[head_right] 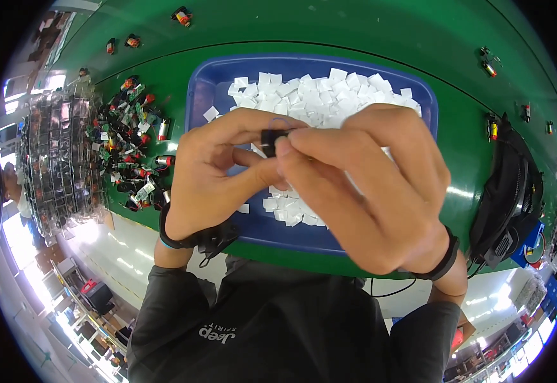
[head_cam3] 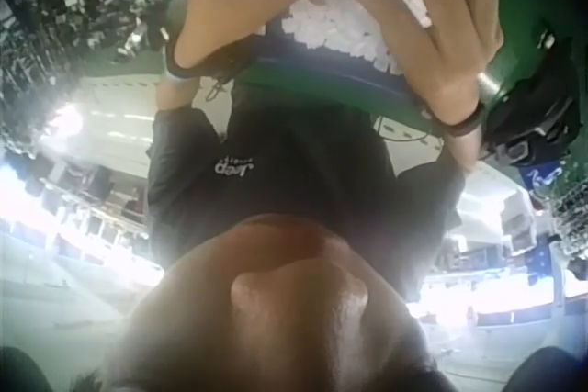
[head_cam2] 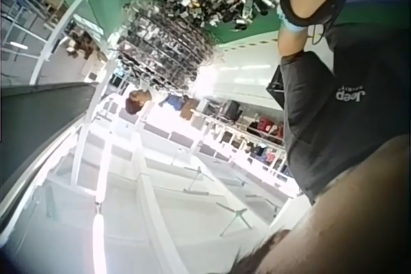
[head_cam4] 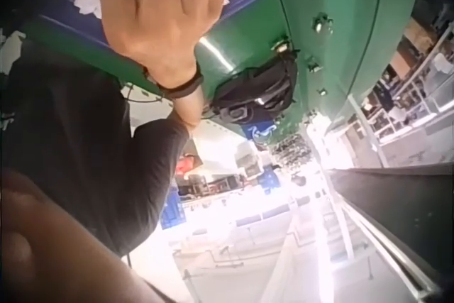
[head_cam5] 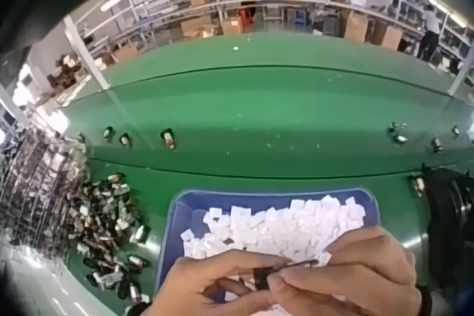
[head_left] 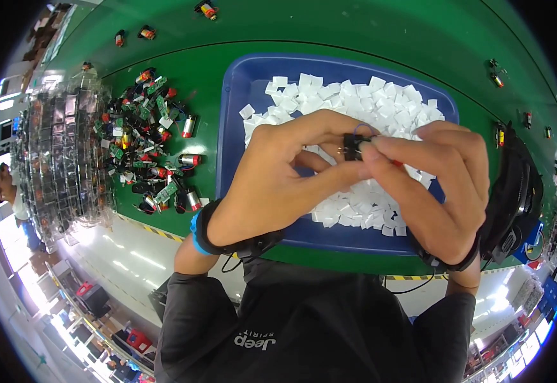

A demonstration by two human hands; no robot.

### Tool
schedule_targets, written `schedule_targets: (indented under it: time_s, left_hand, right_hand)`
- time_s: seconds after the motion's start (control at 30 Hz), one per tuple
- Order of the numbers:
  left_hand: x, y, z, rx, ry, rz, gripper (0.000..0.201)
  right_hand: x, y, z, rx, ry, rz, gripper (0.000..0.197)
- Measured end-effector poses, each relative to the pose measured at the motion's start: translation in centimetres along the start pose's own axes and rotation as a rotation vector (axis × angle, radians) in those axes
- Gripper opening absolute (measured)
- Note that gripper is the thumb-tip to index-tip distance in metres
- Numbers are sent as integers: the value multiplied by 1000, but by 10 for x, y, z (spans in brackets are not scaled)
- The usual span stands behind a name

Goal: The person picks up a battery and a circuit board, attaches a white adhesive strip to the board, and presses the battery onto it. Each assembled unit is then placed onto the green table as the process repeats.

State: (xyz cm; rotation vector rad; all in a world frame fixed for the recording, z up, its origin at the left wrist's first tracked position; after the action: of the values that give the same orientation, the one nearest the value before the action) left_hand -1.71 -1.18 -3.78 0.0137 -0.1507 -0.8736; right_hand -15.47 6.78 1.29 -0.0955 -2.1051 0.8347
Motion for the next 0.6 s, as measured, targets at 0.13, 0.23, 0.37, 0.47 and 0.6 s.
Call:
schedule_targets:
  time_s: [0.13, 0.23, 0.37, 0.47, 0.6]
  left_hand:
    - [3, 2, 1, -24, 159, 90, 35]
    - [6, 2, 2, -58, 292, 121, 34]
    - [5, 3, 4, -151, 200, 122, 35]
    - [8, 2, 6, -237, 1, 176, 36]
    - [10, 4, 12, -331, -281, 203, 40]
  right_hand:
    - [19, -9, 1, -183, -106, 80, 36]
    - [21, 2, 14, -315, -316, -17, 37]
    - [7, 10, 19, -426, -542, 3, 33]
    - [1, 10, 20, -463, -619, 52, 30]
    - [-2, 11, 23, -502, -672, 68, 24]
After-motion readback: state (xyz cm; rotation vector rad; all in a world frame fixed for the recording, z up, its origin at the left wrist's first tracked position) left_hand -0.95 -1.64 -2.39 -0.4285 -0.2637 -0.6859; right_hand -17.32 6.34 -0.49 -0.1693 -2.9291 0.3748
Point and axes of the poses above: each hand's wrist, its own y-axis away from the middle knuckle, its own x-axis out of the back of the hand, z = x × y, the point moved 5 cm from there along -y, towards the middle knuckle, and after that the axes turned 11 degrees about -y, right-handed, at the moved point
